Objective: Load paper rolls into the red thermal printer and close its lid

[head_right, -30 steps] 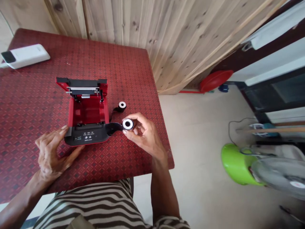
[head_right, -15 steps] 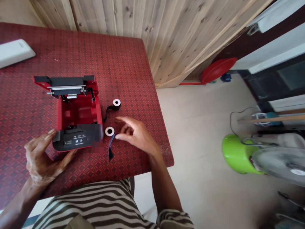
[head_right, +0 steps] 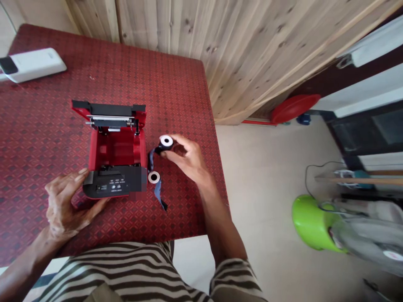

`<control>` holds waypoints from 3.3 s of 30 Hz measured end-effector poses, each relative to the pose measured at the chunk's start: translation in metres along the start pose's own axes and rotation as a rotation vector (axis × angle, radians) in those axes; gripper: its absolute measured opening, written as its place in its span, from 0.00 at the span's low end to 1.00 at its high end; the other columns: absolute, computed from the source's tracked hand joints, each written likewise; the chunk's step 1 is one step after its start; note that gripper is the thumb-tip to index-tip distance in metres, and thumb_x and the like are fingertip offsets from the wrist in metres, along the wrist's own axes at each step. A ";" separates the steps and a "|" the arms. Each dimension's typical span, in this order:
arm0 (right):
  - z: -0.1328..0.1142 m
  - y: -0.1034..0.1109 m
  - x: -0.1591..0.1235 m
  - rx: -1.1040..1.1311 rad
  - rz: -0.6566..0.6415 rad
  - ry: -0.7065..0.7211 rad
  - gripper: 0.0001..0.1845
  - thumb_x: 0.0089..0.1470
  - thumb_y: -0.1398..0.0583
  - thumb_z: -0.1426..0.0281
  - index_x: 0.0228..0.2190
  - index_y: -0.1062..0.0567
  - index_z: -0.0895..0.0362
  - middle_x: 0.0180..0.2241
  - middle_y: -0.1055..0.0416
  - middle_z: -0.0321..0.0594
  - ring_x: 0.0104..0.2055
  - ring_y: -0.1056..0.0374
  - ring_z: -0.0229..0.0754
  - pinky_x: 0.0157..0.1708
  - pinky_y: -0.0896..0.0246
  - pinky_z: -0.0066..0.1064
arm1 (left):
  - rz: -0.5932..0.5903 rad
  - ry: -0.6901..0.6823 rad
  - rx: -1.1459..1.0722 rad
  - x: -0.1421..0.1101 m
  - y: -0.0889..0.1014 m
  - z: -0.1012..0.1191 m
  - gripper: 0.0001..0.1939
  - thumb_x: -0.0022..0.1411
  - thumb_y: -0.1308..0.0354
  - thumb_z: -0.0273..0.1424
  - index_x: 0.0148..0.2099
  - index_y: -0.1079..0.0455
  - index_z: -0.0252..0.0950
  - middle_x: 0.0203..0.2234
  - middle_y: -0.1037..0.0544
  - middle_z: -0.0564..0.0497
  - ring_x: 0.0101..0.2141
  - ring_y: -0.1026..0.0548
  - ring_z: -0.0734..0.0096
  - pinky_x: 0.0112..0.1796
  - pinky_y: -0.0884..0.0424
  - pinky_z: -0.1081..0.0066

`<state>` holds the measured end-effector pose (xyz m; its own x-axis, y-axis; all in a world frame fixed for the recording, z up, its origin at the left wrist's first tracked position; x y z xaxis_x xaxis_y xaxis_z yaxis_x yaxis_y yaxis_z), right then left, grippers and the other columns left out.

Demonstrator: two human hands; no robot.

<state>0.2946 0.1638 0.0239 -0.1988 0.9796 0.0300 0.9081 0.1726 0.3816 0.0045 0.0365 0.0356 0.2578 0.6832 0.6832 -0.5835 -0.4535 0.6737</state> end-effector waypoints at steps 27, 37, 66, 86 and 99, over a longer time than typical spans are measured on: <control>-0.096 -0.127 0.027 -1.032 -0.554 0.324 0.14 0.67 0.45 0.81 0.44 0.20 0.60 0.38 0.19 0.48 0.41 0.21 0.50 0.38 0.33 0.37 | 0.003 0.038 -0.056 -0.002 -0.001 0.004 0.50 0.55 0.24 0.26 0.74 0.43 0.34 0.55 0.20 0.36 0.53 0.20 0.52 0.55 0.30 0.56; -0.120 -0.077 -0.016 -0.445 -0.484 0.580 0.13 0.70 0.41 0.74 0.53 0.22 0.60 0.53 0.18 0.44 0.52 0.24 0.45 0.57 0.28 0.42 | -0.114 0.133 -0.180 0.014 0.014 -0.008 0.44 0.62 0.29 0.40 0.74 0.44 0.36 0.58 0.24 0.38 0.55 0.24 0.53 0.55 0.28 0.55; -0.109 -0.089 -0.061 -0.594 0.146 0.776 0.09 0.67 0.40 0.81 0.40 0.20 0.60 0.36 0.20 0.42 0.37 0.29 0.41 0.40 0.28 0.34 | -0.188 -0.246 -0.045 0.053 0.001 0.000 0.38 0.72 0.47 0.53 0.72 0.39 0.33 0.52 0.19 0.38 0.54 0.21 0.48 0.59 0.36 0.50; -0.027 -0.013 -0.034 -0.388 0.308 0.307 0.13 0.72 0.43 0.66 0.42 0.18 0.51 0.39 0.19 0.41 0.42 0.24 0.46 0.45 0.28 0.42 | -0.169 -0.139 -0.045 0.045 0.001 -0.003 0.41 0.69 0.51 0.61 0.72 0.40 0.39 0.50 0.18 0.42 0.52 0.19 0.49 0.56 0.33 0.46; 0.032 -0.021 -0.019 -0.368 0.237 0.122 0.13 0.70 0.42 0.62 0.38 0.19 0.53 0.36 0.20 0.41 0.37 0.26 0.44 0.39 0.30 0.38 | -0.120 -0.130 0.107 0.005 0.008 -0.003 0.32 0.61 0.29 0.48 0.62 0.33 0.45 0.43 0.16 0.51 0.45 0.19 0.58 0.52 0.33 0.53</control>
<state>0.2914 0.1453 -0.0143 -0.0634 0.9646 0.2558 0.7469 -0.1241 0.6532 -0.0018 0.0377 0.0436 0.4220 0.6596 0.6220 -0.4590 -0.4362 0.7739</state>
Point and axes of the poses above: each hand's wrist, its own x-axis towards the middle knuckle, its own y-axis out of the back of the hand, z = x × y, the point moved 7 cm from there along x, towards the middle knuckle
